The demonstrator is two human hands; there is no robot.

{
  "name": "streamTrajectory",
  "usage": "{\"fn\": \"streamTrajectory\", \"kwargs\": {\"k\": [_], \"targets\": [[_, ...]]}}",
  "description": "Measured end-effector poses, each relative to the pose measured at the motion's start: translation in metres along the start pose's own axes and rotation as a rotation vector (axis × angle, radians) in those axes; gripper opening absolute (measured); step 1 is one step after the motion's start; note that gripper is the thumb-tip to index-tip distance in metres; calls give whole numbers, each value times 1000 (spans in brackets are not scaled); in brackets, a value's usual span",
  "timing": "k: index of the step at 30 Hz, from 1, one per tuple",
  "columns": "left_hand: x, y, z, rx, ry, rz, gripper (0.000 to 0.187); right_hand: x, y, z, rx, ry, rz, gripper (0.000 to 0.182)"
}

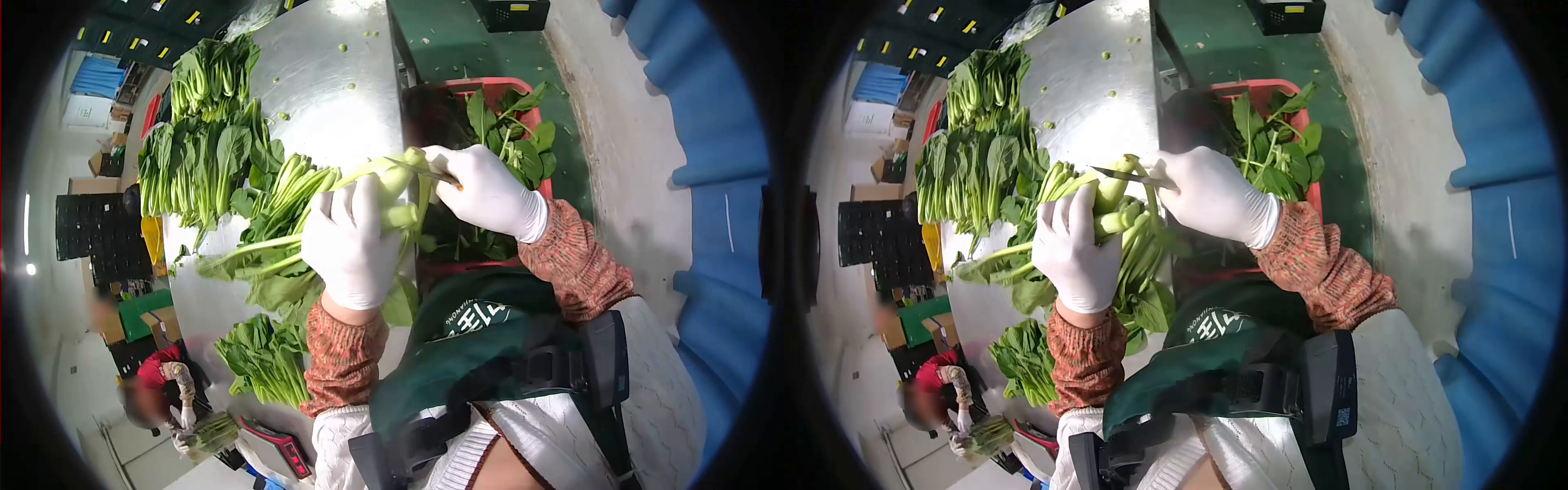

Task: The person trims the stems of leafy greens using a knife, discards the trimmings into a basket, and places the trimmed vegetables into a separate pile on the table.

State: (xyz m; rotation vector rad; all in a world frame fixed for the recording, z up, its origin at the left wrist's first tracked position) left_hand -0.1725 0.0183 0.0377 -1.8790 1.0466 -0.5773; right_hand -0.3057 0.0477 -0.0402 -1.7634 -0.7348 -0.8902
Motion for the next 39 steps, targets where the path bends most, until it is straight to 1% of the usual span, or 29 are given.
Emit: {"fn": "streamTrajectory", "kwargs": {"k": [1,2,4,5,6,8,9,10,12,14,17,18,19,20,21,22,23,24,25,26,28,29,32,33,34,36,37,38,39], "targets": [[-4,-1,1,-43,42,-11,46,1,-2,4,-8,-12,-37,25],[-6,-5,1,-69,51,51,44,-22,4,7,20,108,-80,24],[-9,-17,-1,-128,75,172,39,-89,26,18,71,341,-166,23],[-3,-28,-3,-229,102,227,40,-125,33,30,71,396,-127,22],[10,-38,-4,-189,11,313,33,-152,32,40,82,443,-81,23],[54,-44,3,-166,-261,703,23,-149,18,48,-24,476,-96,25],[75,-51,11,-195,-353,953,20,-140,11,45,-21,436,-115,26],[97,-57,17,-234,-435,1203,18,-136,4,42,-100,377,-123,24],[151,-72,43,-477,-518,1522,21,-131,-3,33,-101,372,-131,25],[194,-87,74,-644,-403,1881,27,-131,0,27,-99,383,-127,25],[249,-100,140,-837,-411,2032,31,-116,21,23,-9,334,-111,25],[249,-109,156,-904,-456,1823,29,-116,31,23,22,315,-100,25],[260,-112,177,-936,-447,1878,26,-119,46,20,109,326,-96,25],[271,-113,199,-971,-437,1939,23,-118,58,17,147,317,-133,24],[273,-118,210,-1021,-481,2007,20,-113,73,14,182,310,-175,24],[258,-124,203,-1072,-363,2177,23,-102,86,9,213,303,-213,24],[256,-130,209,-1042,-366,2154,23,-93,98,0,314,311,-167,24],[254,-135,218,-1011,-369,2131,23,-83,109,-7,341,259,-146,23],[256,-141,228,-1041,-373,2002,23,-79,120,-19,334,174,-55,23],[254,-143,236,-1009,-408,1923,20,-78,133,-33,326,86,35,24],[251,-145,245,-936,-485,1760,15,-77,155,-62,299,31,72,27],[253,-145,250,-929,-573,1640,9,-74,166,-77,283,1,87,29],[251,-143,250,-793,-753,1228,8,-89,205,-116,334,244,-69,35],[253,-140,252,-734,-823,1062,8,-96,218,-126,349,286,-109,34],[247,-140,248,-726,-869,890,8,-103,230,-134,361,326,-147,34],[237,-135,234,-628,-1002,696,11,-113,246,-144,368,379,-279,34],[239,-129,234,-565,-1020,611,12,-117,249,-145,364,395,-370,35],[240,-126,224,-450,-904,463,10,-120,255,-148,360,410,-462,35],[239,-117,213,-387,-864,436,11,-91,239,-148,394,394,-385,36]]}}
Point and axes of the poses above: each hand's wrist, its own z-axis away from the middle knuckle, its own y-axis out of the palm, x = y × z, the point moved 9 cm from there along -z, towards the middle knuckle, and after that the axes turned 2 degrees about z, right-handed, at the moved point
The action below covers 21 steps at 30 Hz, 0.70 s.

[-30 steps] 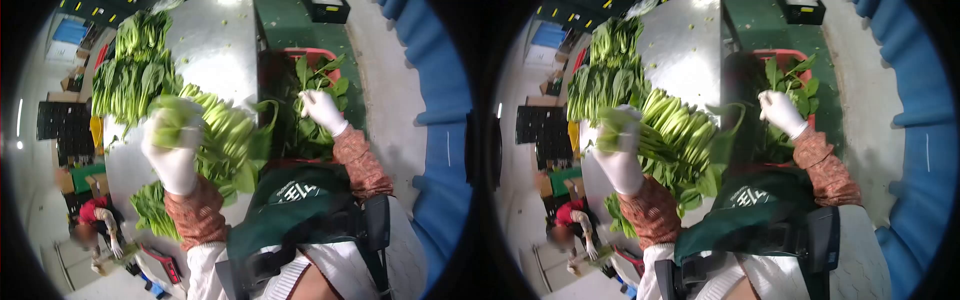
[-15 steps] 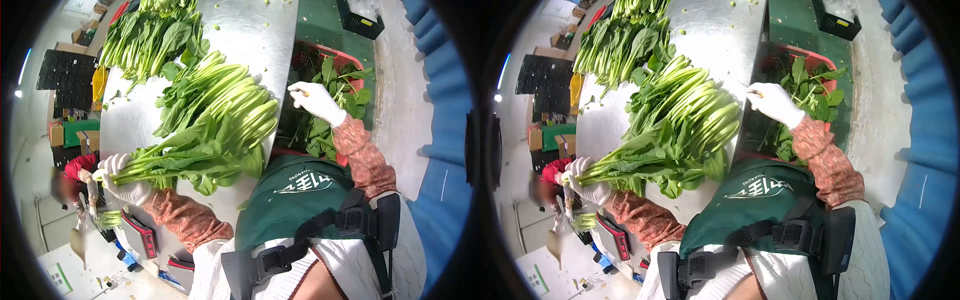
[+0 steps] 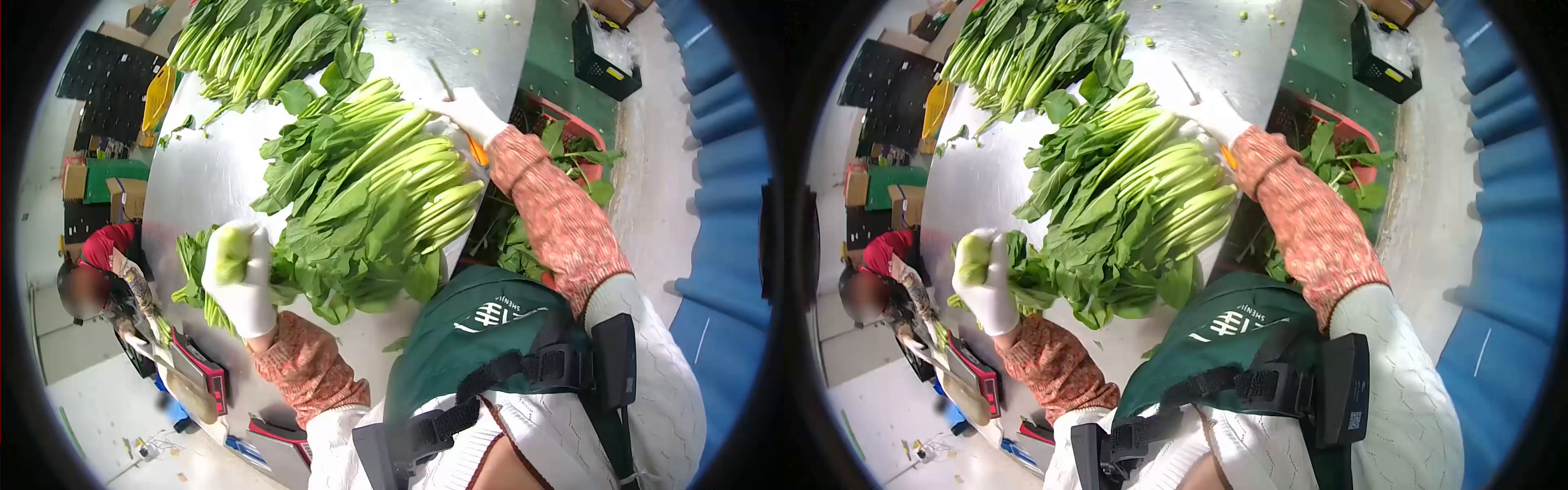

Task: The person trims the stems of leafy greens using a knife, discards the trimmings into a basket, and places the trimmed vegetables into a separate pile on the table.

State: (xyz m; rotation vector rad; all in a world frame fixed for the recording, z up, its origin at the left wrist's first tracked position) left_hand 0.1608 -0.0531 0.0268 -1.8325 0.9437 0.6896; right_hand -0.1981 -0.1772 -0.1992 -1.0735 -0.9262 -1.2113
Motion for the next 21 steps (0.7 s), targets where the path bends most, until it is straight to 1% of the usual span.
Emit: {"fn": "streamTrajectory", "kwargs": {"k": [3,5,7,8,9,10,12,13,14,15,16,18,19,21], "targets": [[-34,57,-11,142,99,-200,18,65,4,36,-43,-187,33,33],[-62,97,-13,214,376,-282,28,109,6,68,-13,-318,-21,28],[-101,123,-14,199,549,-354,37,144,-1,102,-32,-478,-69,22],[-114,136,-17,253,555,-407,43,154,-5,116,2,-481,-149,23],[-123,144,-19,304,543,-393,44,160,-11,128,34,-483,-229,23],[-131,153,-18,360,532,-382,44,159,-19,135,-2,-529,-201,28],[-142,169,-15,438,506,-307,42,147,-39,151,8,-368,-155,31],[-146,176,-12,414,519,-329,41,140,-49,157,14,-287,-135,32],[-148,183,-8,387,533,-352,40,128,-57,156,-31,-459,-267,32],[-151,190,-4,361,546,-373,39,128,-68,169,-121,-486,-158,31],[-155,199,2,385,562,-355,36,125,-77,178,-225,-502,104,34],[-169,219,16,423,599,-385,36,119,-89,199,-359,-507,418,49],[-177,229,23,443,619,-397,36,120,-93,207,-375,-500,442,50],[-192,245,35,488,661,-361,34,105,-107,214,-418,-500,415,46]]}}
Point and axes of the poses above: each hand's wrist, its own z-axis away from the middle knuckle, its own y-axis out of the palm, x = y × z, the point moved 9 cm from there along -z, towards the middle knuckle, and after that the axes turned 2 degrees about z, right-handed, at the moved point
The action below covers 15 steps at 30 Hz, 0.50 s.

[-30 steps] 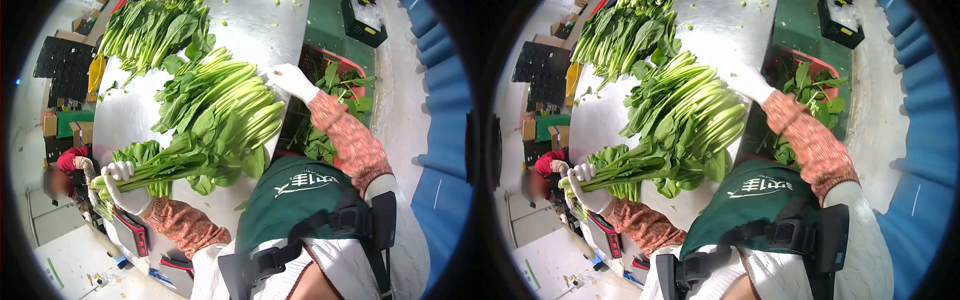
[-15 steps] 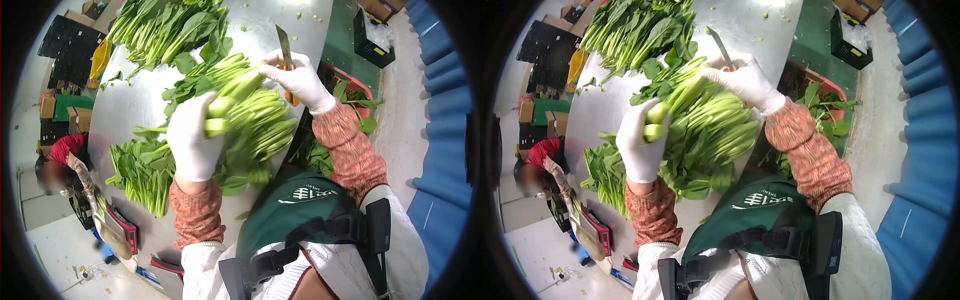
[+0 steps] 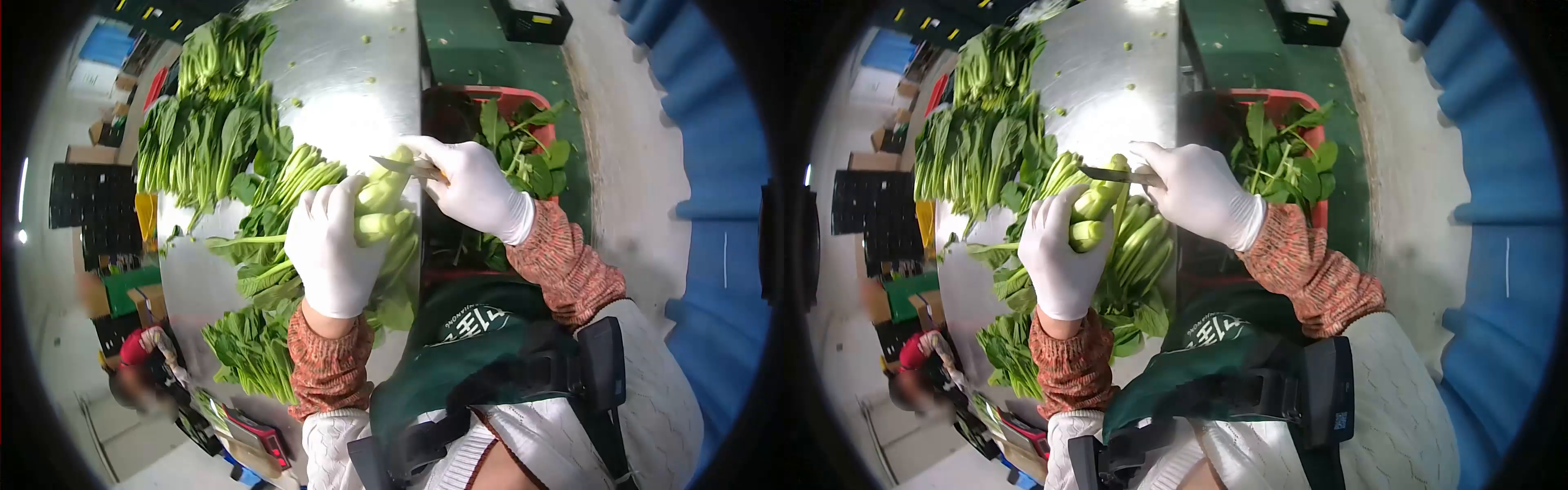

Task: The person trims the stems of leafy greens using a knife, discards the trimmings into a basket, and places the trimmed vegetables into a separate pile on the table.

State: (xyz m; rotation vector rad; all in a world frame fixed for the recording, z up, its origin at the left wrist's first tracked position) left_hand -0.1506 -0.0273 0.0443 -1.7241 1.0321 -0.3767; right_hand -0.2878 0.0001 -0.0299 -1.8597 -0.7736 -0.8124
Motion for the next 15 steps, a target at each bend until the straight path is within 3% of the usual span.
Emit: {"fn": "streamTrajectory", "kwargs": {"k": [4,5,6,8,10,11,12,13,15], "targets": [[-30,14,-11,32,83,48,33,-55,2,23,159,146,-219,32],[-33,15,-13,39,87,89,33,-77,0,33,90,27,-99,28],[-36,15,-16,44,92,128,33,-124,6,45,179,303,276,27],[-27,18,-18,102,-11,431,34,-163,2,69,126,478,-210,26],[-22,32,-14,371,-403,901,32,-116,-31,55,29,396,-371,27],[-19,42,-9,427,-503,1183,31,-96,-38,48,109,429,-555,25],[-19,53,-11,571,-471,1283,39,-74,-43,42,217,408,-716,28],[-20,63,-11,589,-473,1396,43,-52,-48,35,274,331,-837,29],[-22,82,-10,693,-502,1578,51,-24,-47,22,339,158,-823,30]]}}
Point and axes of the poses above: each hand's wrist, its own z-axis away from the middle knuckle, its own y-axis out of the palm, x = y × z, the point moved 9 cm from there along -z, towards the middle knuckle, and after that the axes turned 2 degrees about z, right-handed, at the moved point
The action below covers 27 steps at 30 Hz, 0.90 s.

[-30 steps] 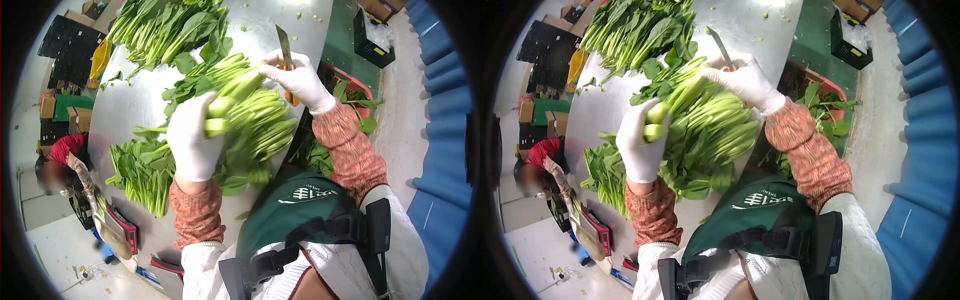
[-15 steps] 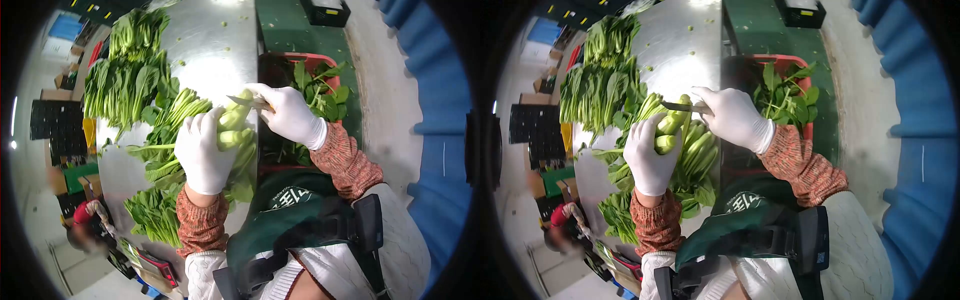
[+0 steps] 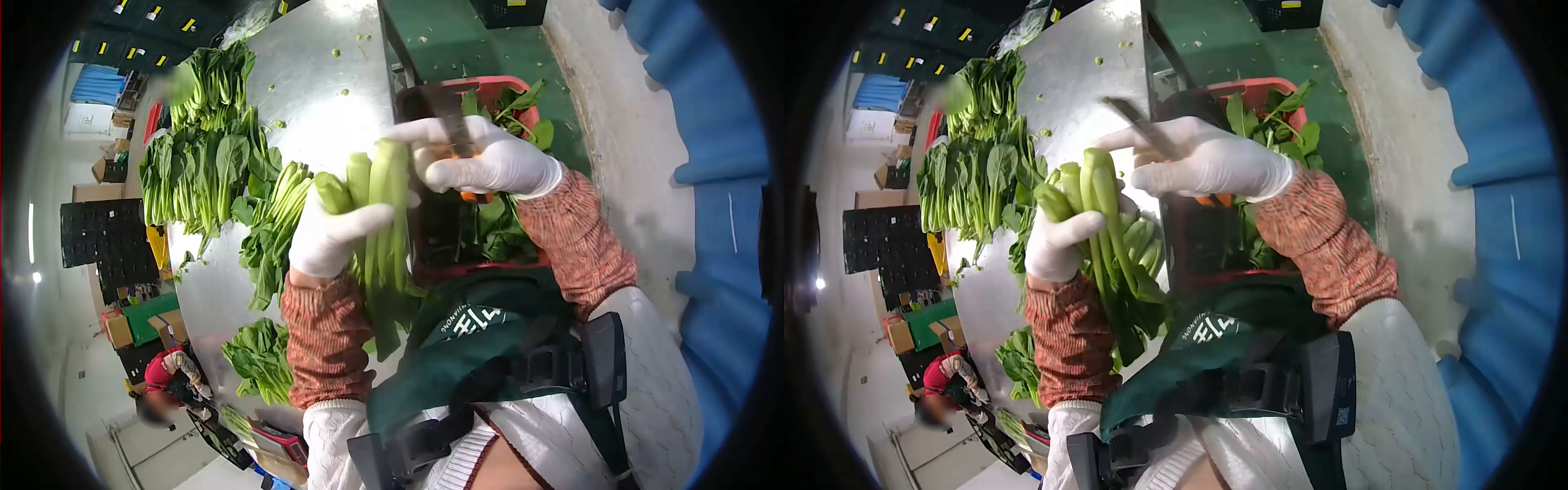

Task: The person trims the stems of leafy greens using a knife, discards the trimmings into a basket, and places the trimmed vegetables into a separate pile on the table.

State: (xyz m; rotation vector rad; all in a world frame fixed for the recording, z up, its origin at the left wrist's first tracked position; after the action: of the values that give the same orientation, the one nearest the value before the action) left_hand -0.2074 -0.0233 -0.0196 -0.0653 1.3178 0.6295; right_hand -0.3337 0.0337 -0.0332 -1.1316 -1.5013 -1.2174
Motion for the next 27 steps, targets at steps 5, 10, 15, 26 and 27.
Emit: {"fn": "streamTrajectory", "kwargs": {"k": [5,10,15,26,27], "targets": [[2,-12,9,-102,164,-42,43,9,7,-22,-104,-110,115,27],[-6,-30,30,-377,300,-607,43,21,28,-22,-54,-25,546,23],[-47,-35,96,-820,699,-1319,29,-1,30,-11,-34,156,666,10],[121,-276,503,-1449,1201,798,51,-139,-106,57,-281,567,851,13],[154,-283,539,-1643,1240,828,47,-149,-105,57,-243,560,879,12]]}}
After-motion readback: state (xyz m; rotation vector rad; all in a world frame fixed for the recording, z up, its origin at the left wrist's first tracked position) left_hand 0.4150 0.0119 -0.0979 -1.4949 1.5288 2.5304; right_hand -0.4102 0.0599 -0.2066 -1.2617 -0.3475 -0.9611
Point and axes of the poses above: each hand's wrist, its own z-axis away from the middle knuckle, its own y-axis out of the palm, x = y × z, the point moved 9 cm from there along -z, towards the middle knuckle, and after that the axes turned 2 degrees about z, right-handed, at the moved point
